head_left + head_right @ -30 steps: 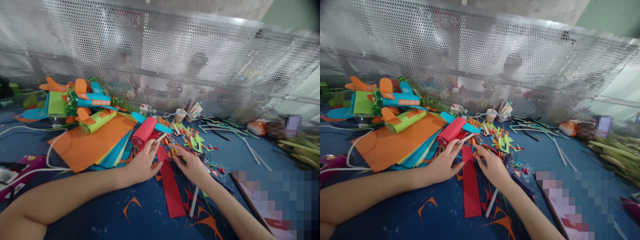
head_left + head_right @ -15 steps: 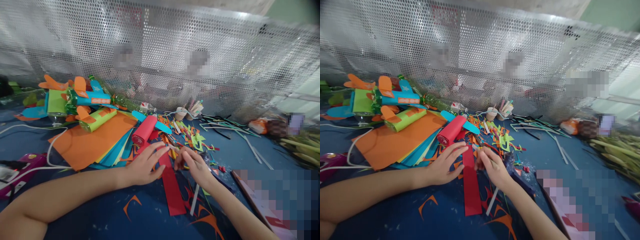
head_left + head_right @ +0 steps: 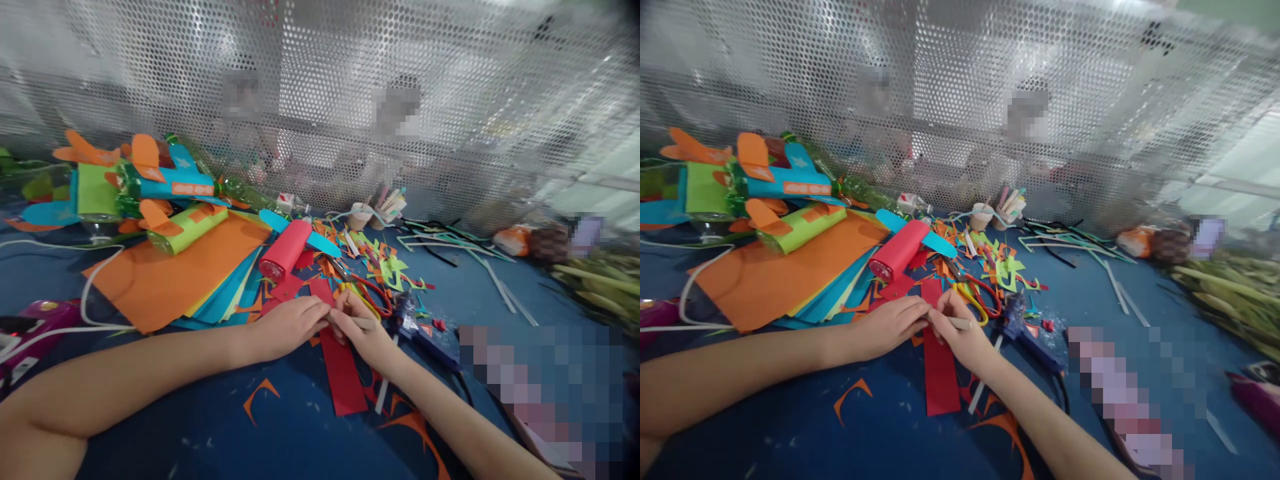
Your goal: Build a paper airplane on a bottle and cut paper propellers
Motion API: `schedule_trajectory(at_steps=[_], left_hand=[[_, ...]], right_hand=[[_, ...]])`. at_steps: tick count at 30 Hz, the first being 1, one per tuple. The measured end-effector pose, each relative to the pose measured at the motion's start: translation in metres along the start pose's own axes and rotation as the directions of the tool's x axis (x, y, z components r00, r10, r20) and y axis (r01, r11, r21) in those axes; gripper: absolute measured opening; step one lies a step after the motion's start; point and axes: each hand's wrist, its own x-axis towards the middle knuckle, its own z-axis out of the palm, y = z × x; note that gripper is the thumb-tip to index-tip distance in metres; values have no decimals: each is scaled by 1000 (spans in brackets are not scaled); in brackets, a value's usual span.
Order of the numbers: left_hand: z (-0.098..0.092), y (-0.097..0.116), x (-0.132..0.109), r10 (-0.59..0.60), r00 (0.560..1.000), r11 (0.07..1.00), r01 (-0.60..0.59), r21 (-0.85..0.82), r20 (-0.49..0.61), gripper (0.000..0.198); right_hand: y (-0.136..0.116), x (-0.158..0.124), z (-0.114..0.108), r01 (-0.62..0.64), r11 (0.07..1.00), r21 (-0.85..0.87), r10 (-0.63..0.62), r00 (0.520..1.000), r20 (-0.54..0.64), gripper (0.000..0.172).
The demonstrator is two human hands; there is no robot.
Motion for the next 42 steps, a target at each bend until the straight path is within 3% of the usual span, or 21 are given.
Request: schedule_trajectory(at_steps=[8,17,22,25,27,29,35,38,42], left_hand=[[11,-4,0,-112,986,994,112,5,128,28],[-1,0,7,-180,970,943,218,-253,163,26],[-9,-4,6,-402,912,879,409,-244,81,36],[-10,2,2,-301,953,944,302,-134,23,39],[-9,12,-3,-153,986,986,157,-58,74,48],[-8,24,-9,-75,984,997,76,-2,162,58],[-5,50,-22,-25,979,998,35,-45,205,65],[-3,55,-25,23,971,997,-6,-72,239,69],[-2,57,-25,-5,959,999,17,-40,284,63]], right_hand=[[8,3,2,0,996,89,2,1000,-28,22],[4,4,-1,-39,979,199,45,999,-24,21],[5,7,-6,34,929,369,79,955,-285,18],[7,9,-8,62,940,336,78,919,-387,16],[7,9,-8,44,959,279,65,926,-371,13],[8,9,-7,37,975,221,42,938,-343,14],[3,8,-7,17,1000,7,-14,945,-326,20],[2,9,-7,16,991,-135,-55,954,-294,18],[6,10,-7,-4,983,-183,-49,958,-281,18]])
